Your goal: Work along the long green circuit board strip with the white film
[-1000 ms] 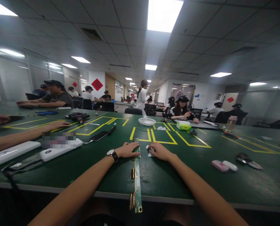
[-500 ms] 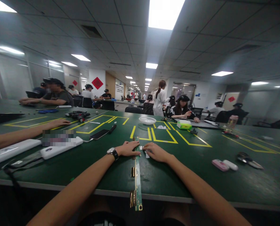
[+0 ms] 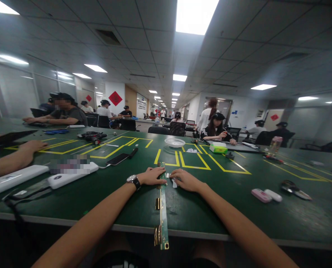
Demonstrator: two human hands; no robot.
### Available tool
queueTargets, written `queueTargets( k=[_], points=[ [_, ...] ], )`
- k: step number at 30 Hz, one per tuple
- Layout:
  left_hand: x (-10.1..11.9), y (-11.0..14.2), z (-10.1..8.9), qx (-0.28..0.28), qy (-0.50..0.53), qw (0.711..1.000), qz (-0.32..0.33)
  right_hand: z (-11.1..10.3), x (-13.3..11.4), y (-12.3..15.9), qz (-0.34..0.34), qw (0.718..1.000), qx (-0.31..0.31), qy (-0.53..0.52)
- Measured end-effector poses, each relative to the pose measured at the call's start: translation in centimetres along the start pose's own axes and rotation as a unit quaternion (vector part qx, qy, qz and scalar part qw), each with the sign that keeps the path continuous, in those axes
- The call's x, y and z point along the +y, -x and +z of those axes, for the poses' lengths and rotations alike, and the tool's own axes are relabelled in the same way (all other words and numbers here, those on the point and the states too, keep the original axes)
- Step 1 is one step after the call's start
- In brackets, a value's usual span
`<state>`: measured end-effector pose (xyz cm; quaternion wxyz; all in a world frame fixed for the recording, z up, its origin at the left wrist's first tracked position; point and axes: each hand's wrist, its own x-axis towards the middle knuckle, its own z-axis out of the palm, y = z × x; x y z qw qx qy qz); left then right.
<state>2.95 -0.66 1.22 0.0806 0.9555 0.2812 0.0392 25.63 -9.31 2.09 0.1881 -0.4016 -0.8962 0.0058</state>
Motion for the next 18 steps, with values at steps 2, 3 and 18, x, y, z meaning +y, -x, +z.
queueTargets(
  k=[2,3,18],
  points=[
    [0.02,-0.02,0.02,-0.001,-0.004,1.0,-0.003,0.07,0.09,-0.01,0.001,1.0,0.001,0.001],
    [0.05,-0.02,0.01,-0.002,-0.006,1.0,-0.004,0.1,0.12,-0.01,0.001,1.0,0.002,0.002],
    [-0.16,-0.17,0.3,0.001,-0.009,1.0,0.001,0.45,-0.25,-0.19,-0.009,1.0,0.008,0.005]
  ],
)
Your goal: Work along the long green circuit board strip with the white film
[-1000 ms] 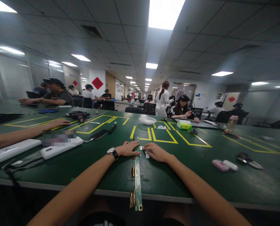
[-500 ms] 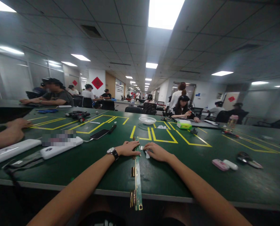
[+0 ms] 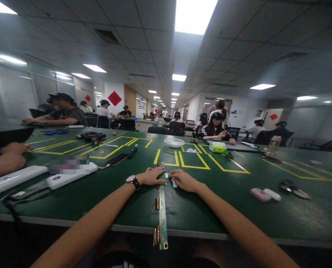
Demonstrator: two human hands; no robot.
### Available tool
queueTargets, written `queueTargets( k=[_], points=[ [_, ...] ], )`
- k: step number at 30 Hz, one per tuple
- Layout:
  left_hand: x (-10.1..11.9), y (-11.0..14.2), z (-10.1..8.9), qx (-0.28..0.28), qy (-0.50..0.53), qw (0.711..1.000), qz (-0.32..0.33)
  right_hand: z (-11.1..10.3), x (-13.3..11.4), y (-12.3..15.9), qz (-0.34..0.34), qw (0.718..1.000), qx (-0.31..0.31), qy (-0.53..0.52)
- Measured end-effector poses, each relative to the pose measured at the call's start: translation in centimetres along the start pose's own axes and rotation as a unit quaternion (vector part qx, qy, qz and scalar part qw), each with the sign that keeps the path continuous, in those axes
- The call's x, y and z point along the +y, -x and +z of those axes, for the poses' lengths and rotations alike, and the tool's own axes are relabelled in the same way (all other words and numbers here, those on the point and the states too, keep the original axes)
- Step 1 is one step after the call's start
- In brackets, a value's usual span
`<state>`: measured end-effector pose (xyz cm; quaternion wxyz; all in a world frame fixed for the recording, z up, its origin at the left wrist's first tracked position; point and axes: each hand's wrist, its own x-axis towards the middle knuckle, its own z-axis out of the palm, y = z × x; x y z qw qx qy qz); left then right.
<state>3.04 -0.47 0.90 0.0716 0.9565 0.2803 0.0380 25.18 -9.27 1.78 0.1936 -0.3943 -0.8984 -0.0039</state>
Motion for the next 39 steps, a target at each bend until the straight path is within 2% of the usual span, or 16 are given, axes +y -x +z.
queueTargets(
  k=[6,21,29,39],
  points=[
    [0.5,0.3,-0.4,-0.008,0.0,1.0,-0.005,0.0,-0.1,-0.1,-0.001,1.0,-0.003,0.004],
    [0.1,-0.2,0.0,-0.022,-0.012,1.0,0.013,0.0,0.5,-0.3,-0.035,0.999,-0.014,-0.027],
    [0.0,-0.5,0.0,-0.035,-0.013,0.999,0.019,0.1,0.9,-0.6,-0.015,0.999,-0.032,-0.027],
    [0.1,-0.3,-0.1,-0.018,-0.002,1.0,0.017,-0.2,0.2,-0.5,-0.021,0.999,-0.01,-0.029]
  ],
)
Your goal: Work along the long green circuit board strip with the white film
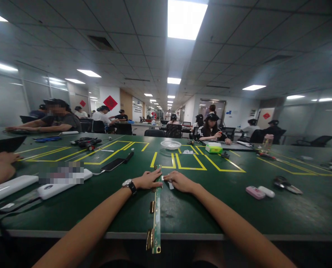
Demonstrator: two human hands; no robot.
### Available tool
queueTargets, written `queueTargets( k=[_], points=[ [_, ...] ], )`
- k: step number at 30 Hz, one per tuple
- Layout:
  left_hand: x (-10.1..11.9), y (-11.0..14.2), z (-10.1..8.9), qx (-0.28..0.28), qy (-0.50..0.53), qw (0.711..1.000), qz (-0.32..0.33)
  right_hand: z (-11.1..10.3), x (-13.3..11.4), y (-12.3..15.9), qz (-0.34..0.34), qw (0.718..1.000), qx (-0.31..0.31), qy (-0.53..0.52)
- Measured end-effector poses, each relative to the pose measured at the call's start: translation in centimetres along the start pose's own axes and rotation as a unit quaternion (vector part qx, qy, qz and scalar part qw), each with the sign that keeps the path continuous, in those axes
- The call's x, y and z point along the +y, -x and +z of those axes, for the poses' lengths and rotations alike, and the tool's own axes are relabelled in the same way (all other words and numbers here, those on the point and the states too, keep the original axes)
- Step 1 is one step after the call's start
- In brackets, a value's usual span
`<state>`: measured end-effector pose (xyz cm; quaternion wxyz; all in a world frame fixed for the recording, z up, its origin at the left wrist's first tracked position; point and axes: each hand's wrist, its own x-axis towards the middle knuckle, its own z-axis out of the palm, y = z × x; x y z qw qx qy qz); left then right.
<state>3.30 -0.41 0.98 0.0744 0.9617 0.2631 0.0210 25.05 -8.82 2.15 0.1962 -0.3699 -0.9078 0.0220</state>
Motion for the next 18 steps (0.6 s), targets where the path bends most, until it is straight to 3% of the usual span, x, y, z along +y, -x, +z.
queueTargets(
  k=[7,12,15,18],
  points=[
    [-0.4,-0.1,0.4,0.028,0.035,0.999,0.004,0.7,0.1,-1.0,-0.015,0.998,0.054,0.003],
    [-0.7,-0.2,0.4,0.056,0.071,0.996,-0.003,0.9,0.8,-1.3,-0.029,0.999,-0.014,0.001],
    [-0.6,0.1,0.0,0.067,0.086,0.994,-0.021,0.0,2.8,-0.1,0.039,0.998,-0.021,0.055],
    [-0.3,0.4,-0.4,0.067,0.08,0.994,-0.025,-1.5,5.5,2.4,0.193,0.971,-0.014,0.142]
  ],
)
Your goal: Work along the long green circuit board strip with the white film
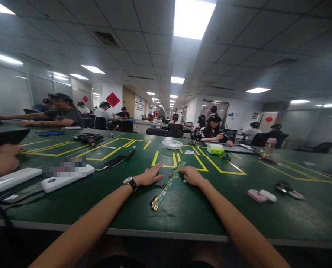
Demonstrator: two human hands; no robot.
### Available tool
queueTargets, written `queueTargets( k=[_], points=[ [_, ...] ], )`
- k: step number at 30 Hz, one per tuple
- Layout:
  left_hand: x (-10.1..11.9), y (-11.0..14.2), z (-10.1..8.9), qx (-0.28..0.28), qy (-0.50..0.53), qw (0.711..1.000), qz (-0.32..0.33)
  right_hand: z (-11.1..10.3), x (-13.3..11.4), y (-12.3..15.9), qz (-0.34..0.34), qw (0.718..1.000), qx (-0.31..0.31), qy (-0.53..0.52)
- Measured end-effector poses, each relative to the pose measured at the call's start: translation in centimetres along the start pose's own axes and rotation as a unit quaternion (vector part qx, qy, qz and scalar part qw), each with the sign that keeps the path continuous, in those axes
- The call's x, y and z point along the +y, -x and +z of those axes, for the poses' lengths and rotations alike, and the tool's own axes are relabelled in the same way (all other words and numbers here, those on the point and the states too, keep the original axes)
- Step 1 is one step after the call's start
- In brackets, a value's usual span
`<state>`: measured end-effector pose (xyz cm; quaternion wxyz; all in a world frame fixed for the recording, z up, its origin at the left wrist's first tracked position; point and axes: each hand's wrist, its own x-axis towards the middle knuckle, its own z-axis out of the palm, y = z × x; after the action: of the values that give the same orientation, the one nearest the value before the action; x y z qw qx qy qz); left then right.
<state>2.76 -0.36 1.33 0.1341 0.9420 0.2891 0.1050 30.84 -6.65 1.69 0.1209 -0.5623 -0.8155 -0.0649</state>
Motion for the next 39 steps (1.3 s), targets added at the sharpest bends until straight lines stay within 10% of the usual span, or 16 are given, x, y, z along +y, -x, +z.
queueTargets(
  k=[7,22,30,39],
  points=[
    [0.1,0.1,0.2,-0.009,-0.018,1.0,0.015,-0.5,5.3,2.9,0.341,0.936,-0.009,0.09],
    [0.0,-0.1,0.6,-0.006,-0.048,0.999,0.011,0.0,5.7,3.2,0.346,0.935,-0.027,0.073],
    [0.0,-0.1,-0.2,0.05,-0.051,0.997,0.02,-1.5,4.0,2.6,0.235,0.97,-0.034,0.057],
    [-0.1,-0.5,0.8,0.032,-0.051,0.996,0.072,0.8,-5.6,-0.7,-0.181,0.981,0.021,-0.068]
  ],
)
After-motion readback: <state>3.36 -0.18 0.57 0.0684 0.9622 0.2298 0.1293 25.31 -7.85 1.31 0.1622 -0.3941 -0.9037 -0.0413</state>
